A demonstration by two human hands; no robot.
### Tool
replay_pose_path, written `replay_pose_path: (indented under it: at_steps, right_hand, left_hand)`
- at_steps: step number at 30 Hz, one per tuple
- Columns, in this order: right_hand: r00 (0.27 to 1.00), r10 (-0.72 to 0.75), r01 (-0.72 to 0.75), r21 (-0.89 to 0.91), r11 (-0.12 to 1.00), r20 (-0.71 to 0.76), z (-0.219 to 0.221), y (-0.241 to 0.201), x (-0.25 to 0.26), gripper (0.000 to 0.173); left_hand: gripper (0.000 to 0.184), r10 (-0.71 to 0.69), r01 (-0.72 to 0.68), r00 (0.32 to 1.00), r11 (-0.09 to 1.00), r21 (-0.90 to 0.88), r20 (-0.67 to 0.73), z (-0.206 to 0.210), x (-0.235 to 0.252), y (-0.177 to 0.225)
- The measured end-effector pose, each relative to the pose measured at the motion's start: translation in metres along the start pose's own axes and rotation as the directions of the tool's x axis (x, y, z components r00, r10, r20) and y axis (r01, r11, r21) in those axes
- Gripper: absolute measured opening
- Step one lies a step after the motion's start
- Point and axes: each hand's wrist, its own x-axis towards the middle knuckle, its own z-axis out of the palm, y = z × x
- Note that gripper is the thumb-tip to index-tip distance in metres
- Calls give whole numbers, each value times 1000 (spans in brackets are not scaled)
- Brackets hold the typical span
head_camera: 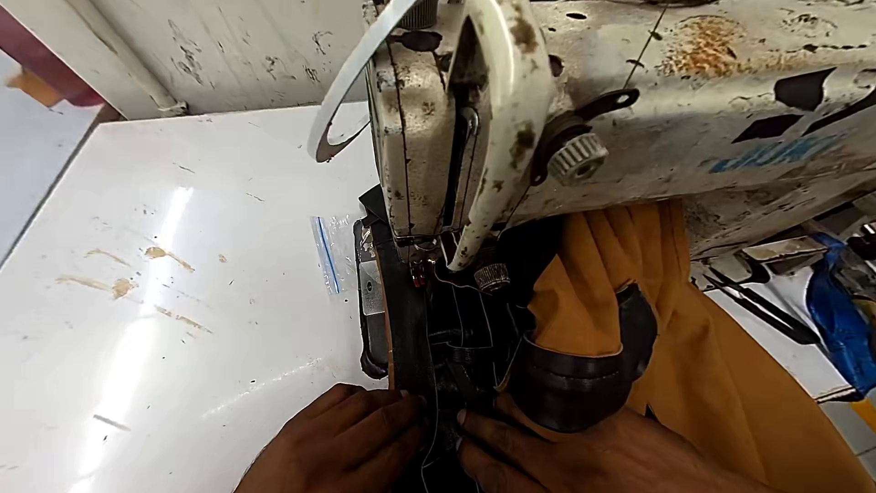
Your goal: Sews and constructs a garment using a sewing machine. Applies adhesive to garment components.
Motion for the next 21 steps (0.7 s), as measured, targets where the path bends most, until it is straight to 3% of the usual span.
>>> replay_pose_path:
  at_steps: [7, 21]
  right_hand:
    - [997, 25, -25, -5, 1000, -77, 4, 2, -5, 39]
    - [998, 10, -11, -19, 1000, -58, 5, 6, -6, 41]
  left_hand:
    - [20, 22, -22, 1000, 1000, -13, -2, 0, -4, -5]
    - [25, 40, -39, 997, 999, -14, 68, -5, -5, -6]
